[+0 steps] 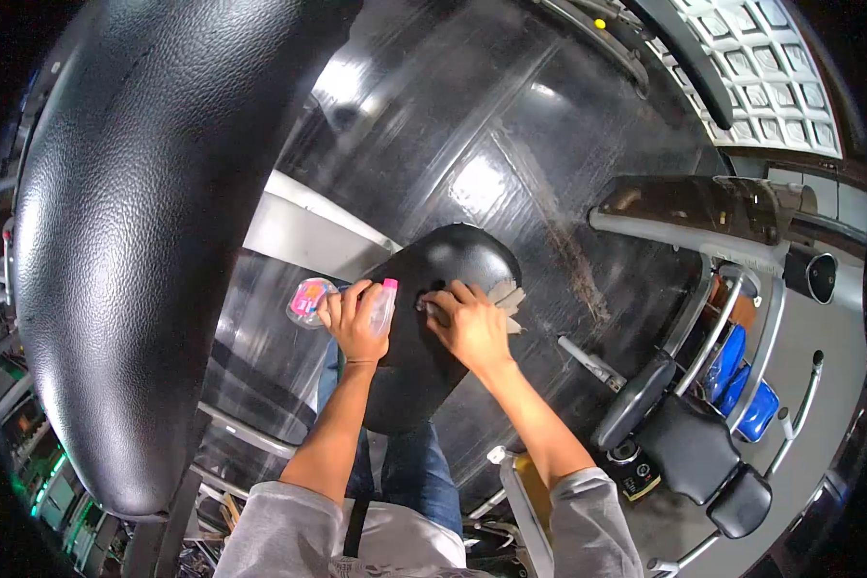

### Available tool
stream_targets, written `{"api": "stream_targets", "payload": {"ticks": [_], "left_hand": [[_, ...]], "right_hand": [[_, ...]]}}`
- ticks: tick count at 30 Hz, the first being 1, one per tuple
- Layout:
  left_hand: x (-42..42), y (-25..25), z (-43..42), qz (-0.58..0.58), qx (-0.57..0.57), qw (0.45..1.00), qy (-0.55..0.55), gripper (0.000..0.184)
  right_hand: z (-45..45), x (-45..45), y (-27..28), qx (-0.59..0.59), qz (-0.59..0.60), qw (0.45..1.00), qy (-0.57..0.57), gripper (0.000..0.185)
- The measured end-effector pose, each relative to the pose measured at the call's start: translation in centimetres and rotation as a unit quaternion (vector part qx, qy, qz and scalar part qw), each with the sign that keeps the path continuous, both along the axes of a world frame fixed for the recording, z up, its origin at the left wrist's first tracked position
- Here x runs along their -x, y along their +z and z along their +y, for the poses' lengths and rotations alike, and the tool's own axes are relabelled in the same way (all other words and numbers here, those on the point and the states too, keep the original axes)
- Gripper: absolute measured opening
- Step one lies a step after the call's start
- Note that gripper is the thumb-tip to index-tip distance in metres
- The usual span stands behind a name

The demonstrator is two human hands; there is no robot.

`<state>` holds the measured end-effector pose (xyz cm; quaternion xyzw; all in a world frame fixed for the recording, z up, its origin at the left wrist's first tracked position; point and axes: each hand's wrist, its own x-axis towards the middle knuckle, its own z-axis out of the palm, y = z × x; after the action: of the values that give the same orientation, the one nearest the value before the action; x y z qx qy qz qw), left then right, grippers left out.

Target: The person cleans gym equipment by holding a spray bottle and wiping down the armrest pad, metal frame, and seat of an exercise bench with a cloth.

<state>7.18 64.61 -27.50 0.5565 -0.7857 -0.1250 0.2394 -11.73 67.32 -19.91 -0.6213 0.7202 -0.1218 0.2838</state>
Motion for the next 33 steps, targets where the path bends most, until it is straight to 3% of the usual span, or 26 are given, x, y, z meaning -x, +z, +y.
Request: {"api": "stream_targets", "payload": {"ticks": [2,3,6,9,15,18,24,27,33], "left_hand": [[0.0,0.1,0.0,0.007,-0.006,1.000,0.005,0.032],[0.0,0.1,0.0,0.007,-0.006,1.000,0.003,0.032],[0.0,0.1,0.0,0.001,0.000,1.000,0.001,0.031],[0.0,0.0,0.0,0.001,0.013,1.000,0.003,0.031],[0.0,-0.1,-0.1,-0.006,-0.002,1.000,0.003,0.032],[0.1,0.1,0.0,-0.001,-0.004,1.000,-0.001,0.032],[-0.1,-0.2,0.0,-0.025,0.000,1.000,0.000,0.032],[-0.2,-0.4,-0.1,-0.032,0.007,0.999,-0.008,0.032],[-0.2,-0.4,0.0,-0.042,0.006,0.999,-0.013,0.032]], "right_hand": [[0.7,2.1,0.5,0.002,0.027,0.999,-0.018,0.025],[0.7,3.4,0.7,0.012,0.115,0.993,-0.022,0.026],[0.4,6.3,0.3,0.025,0.100,0.981,-0.163,0.025],[0.5,6.0,-0.1,0.033,0.080,0.970,-0.227,0.024],[5.4,-0.4,0.0,0.023,0.050,0.992,-0.114,0.024],[7.1,0.1,-0.2,0.033,0.028,0.990,-0.131,0.023],[4.3,5.0,-1.7,0.096,0.012,0.945,-0.314,0.018],[4.0,3.6,-2.0,0.101,-0.027,0.912,-0.397,0.020],[9.6,-3.7,-1.9,0.073,-0.047,0.891,-0.446,0.022]]}}
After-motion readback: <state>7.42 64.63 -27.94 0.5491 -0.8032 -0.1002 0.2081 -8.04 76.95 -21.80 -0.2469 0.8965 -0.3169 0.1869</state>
